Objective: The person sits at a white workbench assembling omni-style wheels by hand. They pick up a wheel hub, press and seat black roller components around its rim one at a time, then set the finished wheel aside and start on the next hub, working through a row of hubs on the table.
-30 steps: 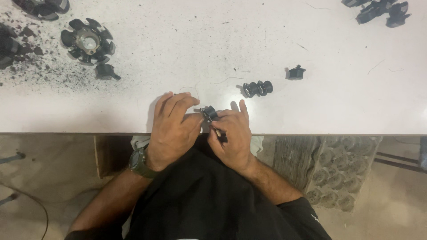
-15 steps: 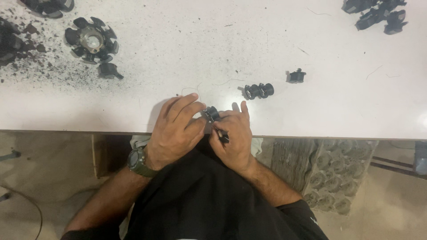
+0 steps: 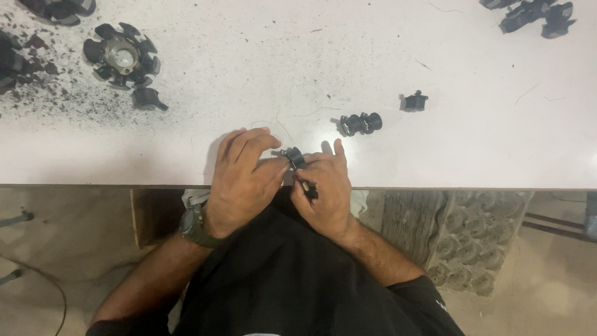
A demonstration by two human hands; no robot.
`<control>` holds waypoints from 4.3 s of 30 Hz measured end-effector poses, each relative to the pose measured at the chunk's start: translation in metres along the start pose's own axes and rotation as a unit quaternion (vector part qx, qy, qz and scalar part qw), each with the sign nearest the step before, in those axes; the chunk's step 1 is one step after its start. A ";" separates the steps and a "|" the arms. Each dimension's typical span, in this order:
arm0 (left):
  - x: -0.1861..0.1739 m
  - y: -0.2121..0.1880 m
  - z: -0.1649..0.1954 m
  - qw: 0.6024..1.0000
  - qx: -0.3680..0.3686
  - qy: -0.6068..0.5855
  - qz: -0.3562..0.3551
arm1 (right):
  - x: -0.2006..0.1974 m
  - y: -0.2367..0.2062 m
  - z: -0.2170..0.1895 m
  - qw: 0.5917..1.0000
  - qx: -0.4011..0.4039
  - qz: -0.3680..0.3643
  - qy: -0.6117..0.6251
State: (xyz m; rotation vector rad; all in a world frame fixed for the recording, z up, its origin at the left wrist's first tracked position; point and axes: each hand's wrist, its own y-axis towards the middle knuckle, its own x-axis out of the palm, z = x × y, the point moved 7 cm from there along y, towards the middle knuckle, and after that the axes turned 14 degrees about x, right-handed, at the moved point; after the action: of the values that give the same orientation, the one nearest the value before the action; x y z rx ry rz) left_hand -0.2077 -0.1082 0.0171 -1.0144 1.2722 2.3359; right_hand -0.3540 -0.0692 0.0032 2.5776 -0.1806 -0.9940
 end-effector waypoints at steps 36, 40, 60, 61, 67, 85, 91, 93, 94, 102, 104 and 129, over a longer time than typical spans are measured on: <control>-0.017 0.014 -0.017 0.992 -0.069 -0.102 -0.013 | -0.022 0.007 -0.005 0.996 -0.055 0.040 -0.061; -0.009 0.030 -0.020 0.994 -0.025 -0.089 -0.064 | -0.019 0.019 -0.003 0.993 0.003 0.011 -0.120; -0.007 0.026 -0.018 0.990 -0.018 -0.094 -0.101 | -0.010 0.018 0.009 0.988 0.021 -0.022 -0.148; -0.007 0.025 -0.016 0.991 -0.007 -0.080 -0.106 | -0.010 0.017 0.009 0.988 0.022 -0.025 -0.149; -0.011 0.020 -0.005 0.994 0.070 0.016 -0.083 | -0.008 0.018 0.013 0.989 0.026 -0.025 -0.141; -0.001 0.019 -0.028 0.955 -0.153 -0.207 -0.148 | -0.010 0.018 0.011 0.989 0.030 -0.045 -0.136; 0.008 0.012 -0.020 0.970 -0.132 -0.185 -0.088 | -0.024 -0.004 0.007 0.996 -0.023 0.063 -0.057; 0.012 0.010 -0.017 0.977 -0.114 -0.161 -0.076 | -0.017 -0.010 0.006 0.998 -0.046 0.040 0.006; 0.011 0.009 -0.016 0.979 -0.109 -0.163 -0.062 | -0.014 -0.013 0.006 0.997 -0.054 0.029 0.037; 0.008 0.007 -0.018 0.977 -0.110 -0.181 -0.021 | 0.001 -0.011 0.007 0.999 -0.029 0.008 -0.016; 0.008 0.007 -0.018 0.978 -0.107 -0.180 -0.018 | 0.000 -0.010 0.006 0.999 -0.028 0.010 -0.012; -0.121 -0.030 -0.089 0.944 -0.082 0.311 -0.067 | -0.055 0.006 0.040 0.990 0.063 0.128 0.003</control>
State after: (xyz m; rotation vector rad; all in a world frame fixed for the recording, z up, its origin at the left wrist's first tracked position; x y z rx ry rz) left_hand -0.0662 -0.1553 0.0514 -1.9382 1.1514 2.1100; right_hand -0.4221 -0.0729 0.0124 2.5830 -0.5729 -0.9062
